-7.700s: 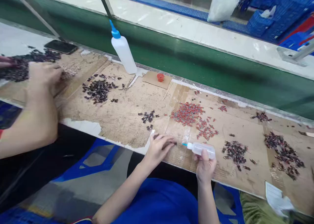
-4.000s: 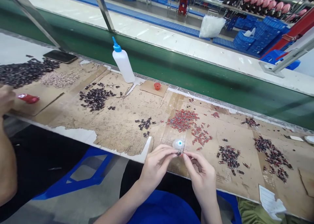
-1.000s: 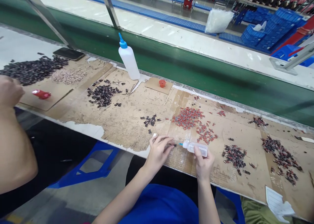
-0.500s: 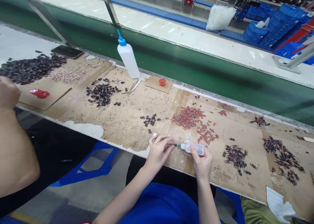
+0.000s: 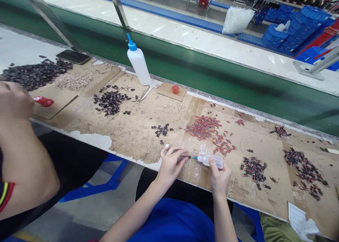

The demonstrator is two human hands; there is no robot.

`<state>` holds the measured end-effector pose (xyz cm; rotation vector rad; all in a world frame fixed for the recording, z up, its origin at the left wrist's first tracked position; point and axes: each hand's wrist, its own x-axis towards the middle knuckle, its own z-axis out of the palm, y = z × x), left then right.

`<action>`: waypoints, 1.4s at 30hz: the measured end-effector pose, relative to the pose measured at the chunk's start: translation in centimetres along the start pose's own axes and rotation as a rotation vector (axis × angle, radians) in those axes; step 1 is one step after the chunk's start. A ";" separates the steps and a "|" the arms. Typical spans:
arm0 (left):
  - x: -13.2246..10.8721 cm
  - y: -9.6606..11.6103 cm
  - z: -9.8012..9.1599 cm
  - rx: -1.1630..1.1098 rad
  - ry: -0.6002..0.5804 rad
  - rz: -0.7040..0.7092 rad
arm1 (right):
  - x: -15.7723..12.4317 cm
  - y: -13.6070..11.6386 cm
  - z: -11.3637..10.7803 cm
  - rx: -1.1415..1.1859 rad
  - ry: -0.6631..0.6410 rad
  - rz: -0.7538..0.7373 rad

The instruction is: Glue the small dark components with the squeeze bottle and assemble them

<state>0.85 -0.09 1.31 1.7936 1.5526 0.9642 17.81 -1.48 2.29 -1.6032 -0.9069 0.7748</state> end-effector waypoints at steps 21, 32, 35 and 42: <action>-0.4 -0.5 0.1 0.096 0.015 0.099 | -0.2 0.5 -0.4 0.080 0.117 -0.022; 0.1 -0.9 0.0 0.097 0.055 0.164 | 1.6 -0.5 3.0 0.017 -0.220 -0.173; -0.3 -0.9 -0.9 -0.069 0.043 0.213 | 2.4 -1.0 2.5 -0.071 -0.360 -0.133; -0.8 0.0 -2.9 -0.385 0.002 0.090 | 7.0 -3.7 -0.9 -0.510 -0.378 -0.408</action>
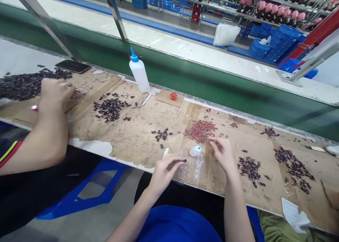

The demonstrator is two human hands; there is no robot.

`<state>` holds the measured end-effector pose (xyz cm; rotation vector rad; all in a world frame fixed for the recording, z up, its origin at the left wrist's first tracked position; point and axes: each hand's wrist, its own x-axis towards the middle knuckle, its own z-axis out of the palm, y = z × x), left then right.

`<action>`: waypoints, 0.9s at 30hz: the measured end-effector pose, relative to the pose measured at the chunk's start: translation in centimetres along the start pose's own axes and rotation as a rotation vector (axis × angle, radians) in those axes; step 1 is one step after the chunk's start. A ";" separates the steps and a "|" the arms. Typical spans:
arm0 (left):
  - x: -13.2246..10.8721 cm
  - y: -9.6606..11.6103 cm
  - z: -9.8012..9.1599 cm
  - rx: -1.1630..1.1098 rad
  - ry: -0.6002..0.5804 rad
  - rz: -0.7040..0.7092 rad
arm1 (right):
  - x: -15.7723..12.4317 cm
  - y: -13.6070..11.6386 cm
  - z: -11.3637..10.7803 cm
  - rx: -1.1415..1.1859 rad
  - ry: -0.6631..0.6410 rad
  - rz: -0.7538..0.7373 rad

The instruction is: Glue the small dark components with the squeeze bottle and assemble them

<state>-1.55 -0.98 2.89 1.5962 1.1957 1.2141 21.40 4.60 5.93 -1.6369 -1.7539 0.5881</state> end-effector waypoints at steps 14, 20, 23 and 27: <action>-0.5 1.5 0.7 -0.145 0.053 -0.148 | 0.6 -0.5 -0.1 -0.038 0.057 -0.041; 0.0 3.1 1.5 -0.081 0.053 -0.084 | -6.2 -5.6 -1.5 0.240 -0.008 0.032; 0.0 3.7 1.9 -0.068 0.008 -0.001 | -7.8 -6.6 -0.4 0.315 0.028 0.075; -0.1 4.3 2.3 -0.043 -0.008 0.037 | -8.0 -6.2 0.5 0.330 0.077 0.116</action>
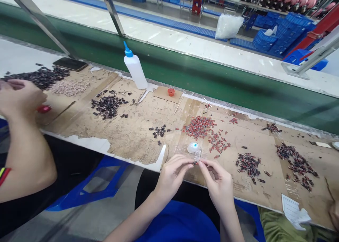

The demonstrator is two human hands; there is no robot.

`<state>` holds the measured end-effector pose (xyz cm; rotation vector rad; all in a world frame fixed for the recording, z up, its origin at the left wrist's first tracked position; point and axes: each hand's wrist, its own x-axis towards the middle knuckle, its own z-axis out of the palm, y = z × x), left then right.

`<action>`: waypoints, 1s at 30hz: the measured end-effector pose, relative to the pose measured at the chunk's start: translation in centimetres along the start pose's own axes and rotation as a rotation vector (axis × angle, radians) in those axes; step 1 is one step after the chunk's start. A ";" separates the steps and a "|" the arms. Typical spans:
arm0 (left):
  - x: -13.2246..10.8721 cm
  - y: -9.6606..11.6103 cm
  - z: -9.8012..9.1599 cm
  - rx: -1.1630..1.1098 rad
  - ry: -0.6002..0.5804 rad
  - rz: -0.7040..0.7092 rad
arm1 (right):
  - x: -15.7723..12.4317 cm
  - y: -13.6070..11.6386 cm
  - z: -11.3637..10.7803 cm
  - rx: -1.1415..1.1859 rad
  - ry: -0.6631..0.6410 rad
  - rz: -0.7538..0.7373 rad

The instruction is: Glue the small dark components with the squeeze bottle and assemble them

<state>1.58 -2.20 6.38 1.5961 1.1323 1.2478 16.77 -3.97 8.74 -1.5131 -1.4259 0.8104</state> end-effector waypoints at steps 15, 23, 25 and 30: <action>0.1 0.1 0.6 -0.007 0.012 -0.018 | -0.2 0.6 0.8 0.287 -0.005 0.132; 0.2 0.3 0.9 -0.135 -0.030 -0.191 | -0.6 1.3 0.6 0.258 0.065 0.029; 0.2 0.5 1.0 -0.133 -0.022 -0.216 | -0.6 1.4 0.7 0.290 0.076 0.061; -0.1 1.1 1.2 -0.174 -0.009 -0.284 | -1.1 2.0 0.6 0.359 0.112 0.120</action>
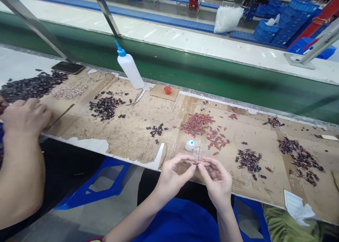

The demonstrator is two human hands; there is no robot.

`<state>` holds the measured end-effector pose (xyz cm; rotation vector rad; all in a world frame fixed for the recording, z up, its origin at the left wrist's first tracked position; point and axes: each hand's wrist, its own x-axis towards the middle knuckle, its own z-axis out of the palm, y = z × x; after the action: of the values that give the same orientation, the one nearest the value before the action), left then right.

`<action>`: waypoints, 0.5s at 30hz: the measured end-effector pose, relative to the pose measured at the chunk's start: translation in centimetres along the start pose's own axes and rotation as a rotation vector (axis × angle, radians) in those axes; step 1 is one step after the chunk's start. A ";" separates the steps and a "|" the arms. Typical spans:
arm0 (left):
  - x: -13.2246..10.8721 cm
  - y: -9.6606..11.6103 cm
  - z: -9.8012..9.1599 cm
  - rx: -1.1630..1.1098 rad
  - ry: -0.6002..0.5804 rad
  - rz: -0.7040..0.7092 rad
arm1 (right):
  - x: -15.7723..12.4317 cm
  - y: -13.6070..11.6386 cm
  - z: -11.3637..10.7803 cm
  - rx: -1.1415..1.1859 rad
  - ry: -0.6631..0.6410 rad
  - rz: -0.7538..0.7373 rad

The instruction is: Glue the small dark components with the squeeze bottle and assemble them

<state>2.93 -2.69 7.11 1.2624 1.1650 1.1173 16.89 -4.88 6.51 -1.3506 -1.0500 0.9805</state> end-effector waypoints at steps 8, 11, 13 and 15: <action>-0.4 0.2 1.1 0.020 -0.057 0.039 | -0.3 -0.4 -2.0 -0.104 -0.043 -0.135; -0.3 0.9 0.4 0.109 -0.148 0.152 | 0.6 0.2 -4.2 -0.216 0.075 -0.147; -0.2 1.4 -0.9 0.206 -0.129 0.267 | 1.3 1.1 -6.4 -0.277 0.277 -0.108; 0.1 1.3 -2.8 0.339 0.004 0.356 | 1.9 2.0 -8.6 -0.354 0.488 -0.049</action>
<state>0.19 -2.30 8.49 1.7833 1.1956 1.2096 25.83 -5.26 4.90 -1.7332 -0.8956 0.3981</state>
